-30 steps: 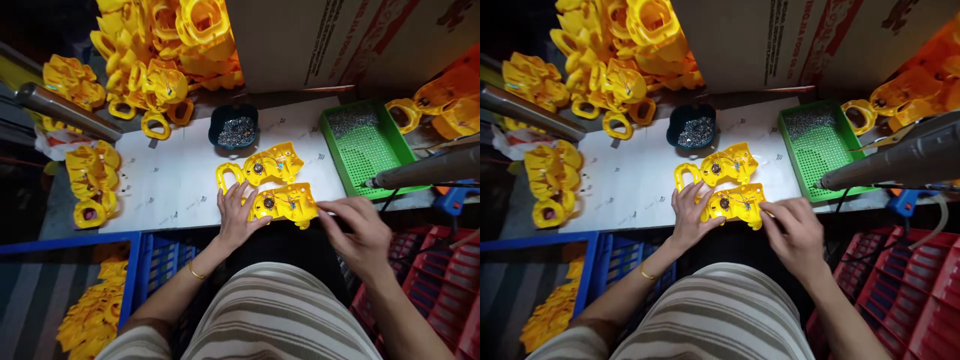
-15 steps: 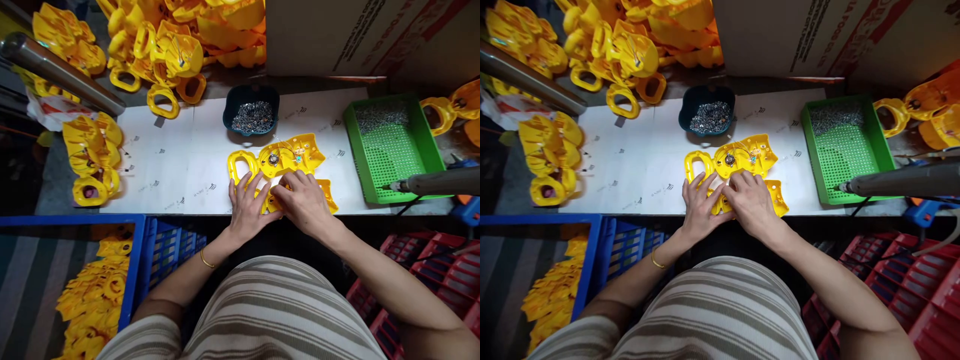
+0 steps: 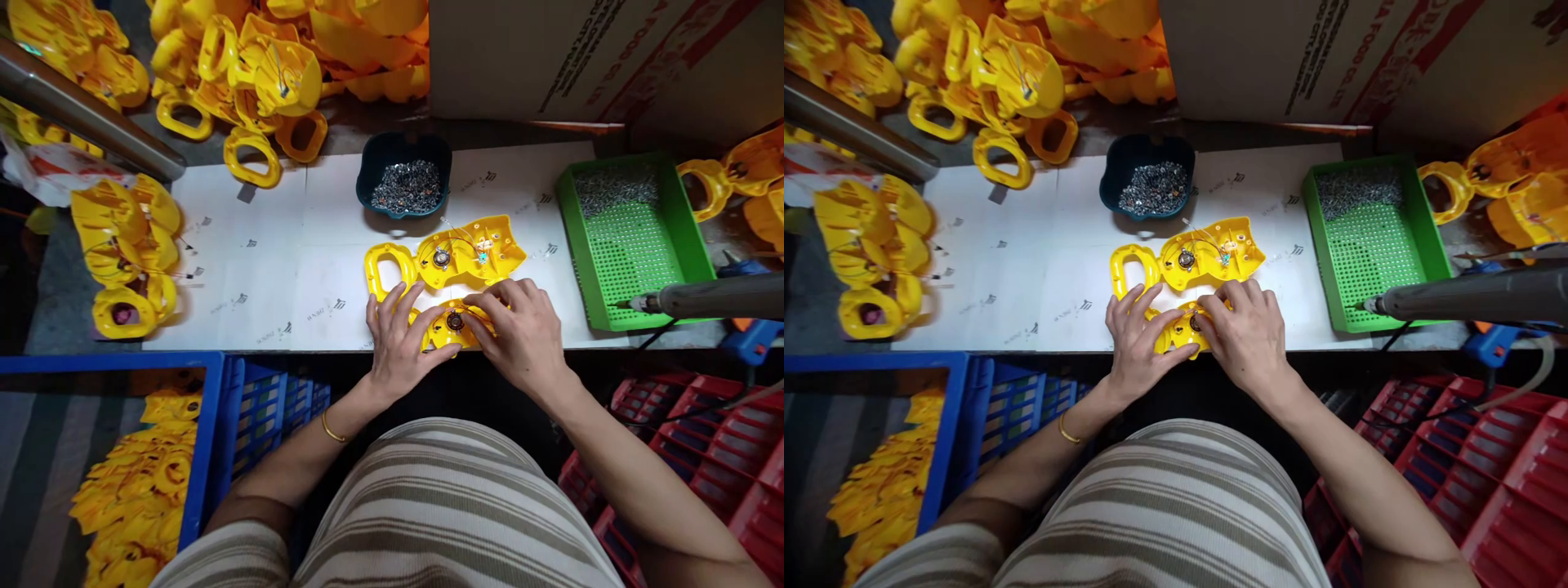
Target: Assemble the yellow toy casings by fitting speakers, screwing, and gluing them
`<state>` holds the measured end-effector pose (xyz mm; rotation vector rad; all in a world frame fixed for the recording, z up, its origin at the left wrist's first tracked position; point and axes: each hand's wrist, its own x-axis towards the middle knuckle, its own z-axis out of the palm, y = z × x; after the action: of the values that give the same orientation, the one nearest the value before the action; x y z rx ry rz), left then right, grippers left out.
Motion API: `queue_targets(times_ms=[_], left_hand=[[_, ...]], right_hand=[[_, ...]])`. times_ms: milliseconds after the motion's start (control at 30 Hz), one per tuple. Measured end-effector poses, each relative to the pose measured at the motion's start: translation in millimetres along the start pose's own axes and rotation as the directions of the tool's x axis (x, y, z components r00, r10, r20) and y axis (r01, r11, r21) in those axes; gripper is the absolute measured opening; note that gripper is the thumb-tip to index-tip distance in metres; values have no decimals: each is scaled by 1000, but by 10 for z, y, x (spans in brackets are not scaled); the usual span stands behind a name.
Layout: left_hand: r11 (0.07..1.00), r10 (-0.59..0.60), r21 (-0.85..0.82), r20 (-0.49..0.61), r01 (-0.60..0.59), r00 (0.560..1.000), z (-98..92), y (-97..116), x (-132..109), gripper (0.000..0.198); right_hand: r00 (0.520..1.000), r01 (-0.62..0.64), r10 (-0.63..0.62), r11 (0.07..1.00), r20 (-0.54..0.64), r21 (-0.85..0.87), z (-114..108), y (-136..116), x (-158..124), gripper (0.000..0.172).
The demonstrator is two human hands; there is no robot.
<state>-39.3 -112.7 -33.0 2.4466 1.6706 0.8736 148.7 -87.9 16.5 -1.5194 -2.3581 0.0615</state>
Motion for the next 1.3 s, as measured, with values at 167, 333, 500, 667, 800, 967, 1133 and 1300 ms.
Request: queue_targets(times_ms=[167,333,500,667,800,967,1133,1300], left_hand=[[999,38,-22,-43,-39,998,-13,-6,9,24],[998,57,-19,-27,-57,998,-27,14,24,12],[999,41,-23,27,-40,999,-59,60,56,16],[994,34,-105,37,-30,999,-57,195,214,25],[982,57,-188,107,-36,993,24,335,368,21],[968,89,-249,194,-38,977,112,426,474,19],[978,158,-169,202,-125,967,93,458,536,14],[973,180,-175,177,-149,968,85,433,525,17]], right_hand=[[999,29,-28,999,23,-18,61,-11,48,13],[999,48,-48,999,9,-5,58,17,31,10],[999,-26,23,987,22,161,-45,57,-17,8],[994,-99,112,905,-9,415,-101,101,-144,3],[984,-114,165,864,-63,490,-106,164,-237,5],[972,-166,230,827,-54,537,-159,278,-313,9],[983,-131,179,858,-51,497,-225,353,-341,26],[953,-224,303,727,-10,649,-185,442,-387,12]])
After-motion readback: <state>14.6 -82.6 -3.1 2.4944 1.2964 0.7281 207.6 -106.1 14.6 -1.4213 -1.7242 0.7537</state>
